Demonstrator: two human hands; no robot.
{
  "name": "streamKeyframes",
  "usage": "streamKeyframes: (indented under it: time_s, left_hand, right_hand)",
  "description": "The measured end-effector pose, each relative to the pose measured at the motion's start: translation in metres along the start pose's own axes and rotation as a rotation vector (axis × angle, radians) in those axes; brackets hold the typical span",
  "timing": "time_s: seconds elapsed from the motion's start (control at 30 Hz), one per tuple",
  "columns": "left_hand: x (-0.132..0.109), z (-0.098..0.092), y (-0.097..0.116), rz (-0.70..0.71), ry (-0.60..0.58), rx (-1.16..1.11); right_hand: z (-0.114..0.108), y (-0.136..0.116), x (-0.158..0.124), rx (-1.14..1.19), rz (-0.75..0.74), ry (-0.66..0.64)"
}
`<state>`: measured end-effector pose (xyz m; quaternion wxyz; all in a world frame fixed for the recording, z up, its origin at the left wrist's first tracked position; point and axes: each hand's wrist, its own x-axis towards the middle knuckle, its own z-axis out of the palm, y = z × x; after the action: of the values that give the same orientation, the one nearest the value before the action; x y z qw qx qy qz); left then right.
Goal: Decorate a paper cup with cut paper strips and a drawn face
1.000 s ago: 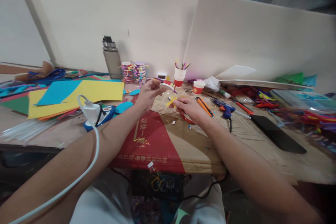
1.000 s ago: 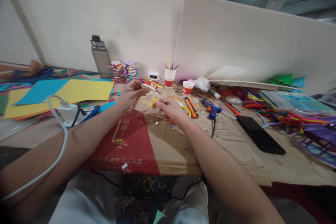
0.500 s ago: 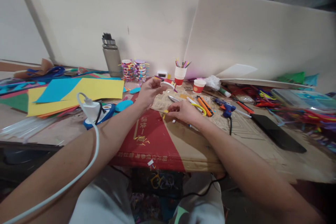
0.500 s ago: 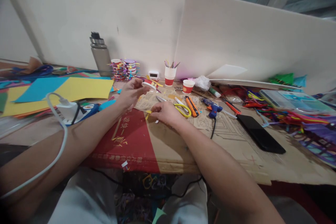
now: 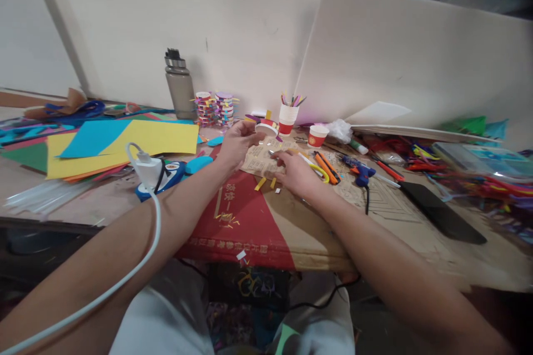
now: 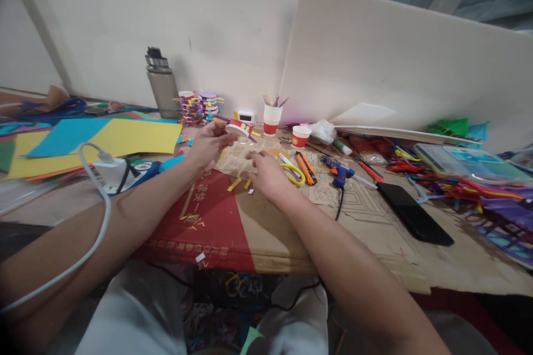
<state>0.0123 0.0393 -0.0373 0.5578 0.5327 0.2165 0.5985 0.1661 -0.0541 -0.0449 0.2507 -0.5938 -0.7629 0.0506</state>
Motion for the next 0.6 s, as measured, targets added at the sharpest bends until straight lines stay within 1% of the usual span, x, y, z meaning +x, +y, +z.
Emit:
streamKeyframes:
  time_s: [0.03,0.1,0.13,0.17,0.23,0.33,0.4,0.5,0.57,0.6]
  left_hand:
    - [0.000,0.000,0.000,-0.001,0.006,-0.005]
    - [0.000,-0.001,0.000,0.002,0.012,-0.012]
    - [0.000,-0.001,-0.001,0.007,0.012,-0.014]
    - [0.000,-0.001,-0.001,0.012,0.011,-0.015]
    - [0.000,0.000,-0.001,0.016,0.003,-0.014]
    - [-0.001,0.001,-0.001,0.011,-0.007,-0.015]
    - [-0.001,0.001,-0.001,0.001,-0.017,-0.014]
    - [-0.002,0.001,0.000,0.000,-0.032,-0.019]
    - [-0.001,0.000,0.001,0.019,-0.044,-0.030]
    - [-0.001,0.000,0.002,0.035,-0.052,-0.038]
  right_hand:
    - [0.002,-0.001,0.001,-0.011,-0.103,-0.012]
    - [0.006,-0.004,0.003,-0.036,-0.303,-0.096]
    - [0.008,-0.005,0.005,-0.060,-0.366,-0.139]
    - [0.009,-0.006,0.006,-0.087,-0.398,-0.176]
    - [0.011,-0.006,0.010,-0.131,-0.382,-0.236]
    - [0.012,-0.008,0.016,-0.179,-0.302,-0.324]
    - [0.010,-0.012,0.017,-0.200,-0.268,-0.350]
    - [0.004,-0.017,0.013,-0.157,-0.214,-0.328]
    - [-0.002,-0.016,0.008,-0.064,-0.143,-0.259]
    - [-0.005,-0.013,0.006,-0.011,-0.103,-0.204]
